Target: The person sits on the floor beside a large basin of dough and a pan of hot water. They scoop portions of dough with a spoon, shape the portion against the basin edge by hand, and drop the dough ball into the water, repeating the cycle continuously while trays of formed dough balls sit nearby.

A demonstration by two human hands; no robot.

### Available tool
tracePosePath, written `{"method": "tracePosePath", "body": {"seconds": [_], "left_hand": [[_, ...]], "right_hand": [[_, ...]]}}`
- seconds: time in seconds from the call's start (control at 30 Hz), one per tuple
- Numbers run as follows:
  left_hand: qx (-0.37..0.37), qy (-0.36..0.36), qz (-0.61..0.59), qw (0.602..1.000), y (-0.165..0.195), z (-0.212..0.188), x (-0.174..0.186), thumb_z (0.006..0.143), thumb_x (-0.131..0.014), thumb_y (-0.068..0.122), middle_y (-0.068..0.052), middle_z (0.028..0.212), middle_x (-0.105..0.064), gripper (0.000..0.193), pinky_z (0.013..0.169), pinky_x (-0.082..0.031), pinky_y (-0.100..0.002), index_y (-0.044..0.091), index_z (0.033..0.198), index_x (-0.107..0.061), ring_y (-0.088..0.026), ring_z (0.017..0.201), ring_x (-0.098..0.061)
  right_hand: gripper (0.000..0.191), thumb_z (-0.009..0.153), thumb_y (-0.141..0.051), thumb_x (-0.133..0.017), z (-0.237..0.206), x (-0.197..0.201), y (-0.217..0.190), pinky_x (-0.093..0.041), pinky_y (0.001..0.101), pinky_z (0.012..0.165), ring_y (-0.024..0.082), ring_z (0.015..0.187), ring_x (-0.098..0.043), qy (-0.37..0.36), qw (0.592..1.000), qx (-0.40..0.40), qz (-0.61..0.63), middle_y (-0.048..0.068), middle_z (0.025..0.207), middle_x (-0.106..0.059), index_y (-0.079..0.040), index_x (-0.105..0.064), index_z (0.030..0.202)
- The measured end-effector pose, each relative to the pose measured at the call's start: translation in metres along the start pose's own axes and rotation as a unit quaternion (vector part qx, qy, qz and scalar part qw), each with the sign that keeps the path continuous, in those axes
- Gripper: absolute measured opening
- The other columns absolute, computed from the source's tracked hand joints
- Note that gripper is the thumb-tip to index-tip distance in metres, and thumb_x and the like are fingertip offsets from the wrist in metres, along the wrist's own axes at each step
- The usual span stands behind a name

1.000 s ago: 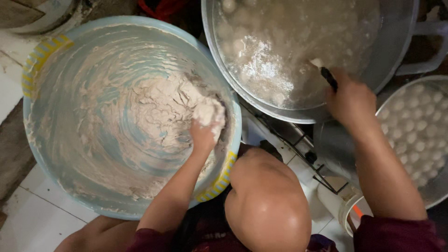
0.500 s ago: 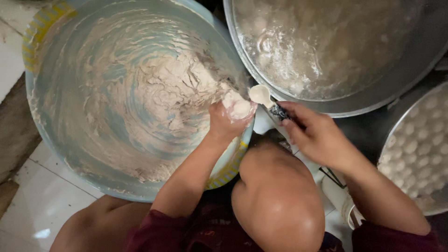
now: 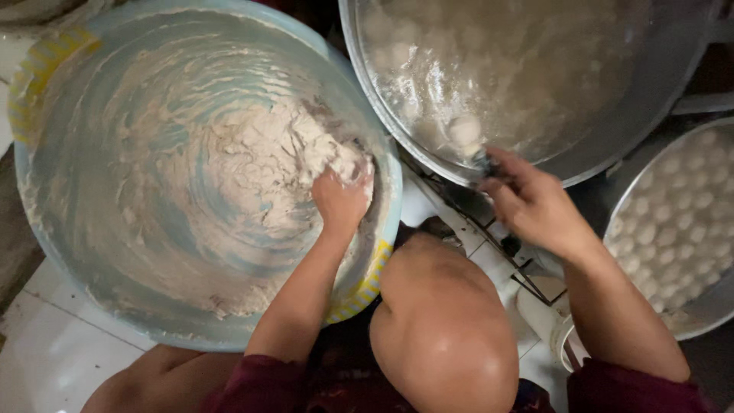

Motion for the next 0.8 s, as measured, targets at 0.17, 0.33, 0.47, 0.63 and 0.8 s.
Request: {"method": "tracePosePath", "body": {"seconds": [0.17, 0.33, 0.47, 0.63, 0.8], "left_hand": [[-0.063, 0.038, -0.125, 0.989, 0.001, -0.005, -0.002, 0.08, -0.082, 0.027, -0.02, 0.075, -0.071, 0.03, 0.06, -0.052, -0.048, 0.002, 0.091, -0.072, -0.042, 0.066, -0.067], [-0.172, 0.043, -0.157, 0.971, 0.037, -0.015, 0.02, 0.088, -0.083, 0.012, -0.012, 0.066, -0.061, 0.025, 0.057, -0.049, -0.04, 0.005, 0.079, -0.06, -0.037, 0.06, -0.061], [-0.216, 0.046, -0.169, 0.961, 0.068, -0.021, 0.036, 0.085, -0.084, 0.015, -0.01, 0.065, -0.062, 0.025, 0.054, -0.049, -0.042, 0.005, 0.081, -0.061, -0.035, 0.056, -0.061], [-0.179, -0.013, -0.225, 0.958, 0.079, -0.017, 0.041, 0.076, -0.079, 0.016, -0.015, 0.076, -0.069, 0.019, 0.063, -0.056, -0.043, 0.006, 0.089, -0.069, -0.037, 0.069, -0.07], [-0.111, -0.051, -0.097, 0.988, 0.069, -0.014, 0.022, 0.071, -0.078, 0.021, -0.019, 0.076, -0.07, 0.02, 0.067, -0.056, -0.047, 0.007, 0.082, -0.069, -0.041, 0.072, -0.07]], "right_hand": [[0.044, 0.1, -0.013, -0.064, 0.006, 0.038, -0.003, -0.056, 0.0397, 0.085, 0.031, 0.104, -0.073, 0.107, 0.968, 0.08, -0.212, 0.026, 0.121, -0.071, -0.006, -0.06, 0.143], [0.046, 0.102, -0.016, -0.061, 0.003, 0.018, 0.007, -0.053, 0.0392, 0.071, 0.025, 0.083, -0.066, 0.058, 0.995, -0.075, -0.028, 0.021, 0.106, -0.073, -0.007, -0.057, 0.147], [0.052, 0.101, -0.013, -0.065, -0.015, -0.034, -0.009, -0.043, 0.0396, 0.058, 0.022, 0.065, -0.051, -0.095, 0.987, -0.116, 0.061, 0.028, 0.083, -0.06, -0.013, -0.061, 0.153], [0.045, 0.099, -0.012, -0.063, -0.021, -0.055, -0.074, -0.05, 0.0232, 0.067, 0.007, 0.072, -0.06, -0.043, 0.98, 0.188, -0.052, 0.008, 0.096, -0.069, -0.004, -0.056, 0.142], [0.05, 0.098, -0.012, -0.057, -0.007, -0.075, -0.04, -0.045, 0.025, 0.049, 0.007, 0.056, -0.05, -0.191, 0.967, -0.063, 0.154, 0.004, 0.088, -0.068, -0.009, -0.052, 0.147]]}}
Point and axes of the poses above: each hand's wrist, its own z-axis towards the middle knuckle, its own x-axis out of the back of the hand, y = z × x, the point moved 7 cm from there along z, towards the middle knuckle
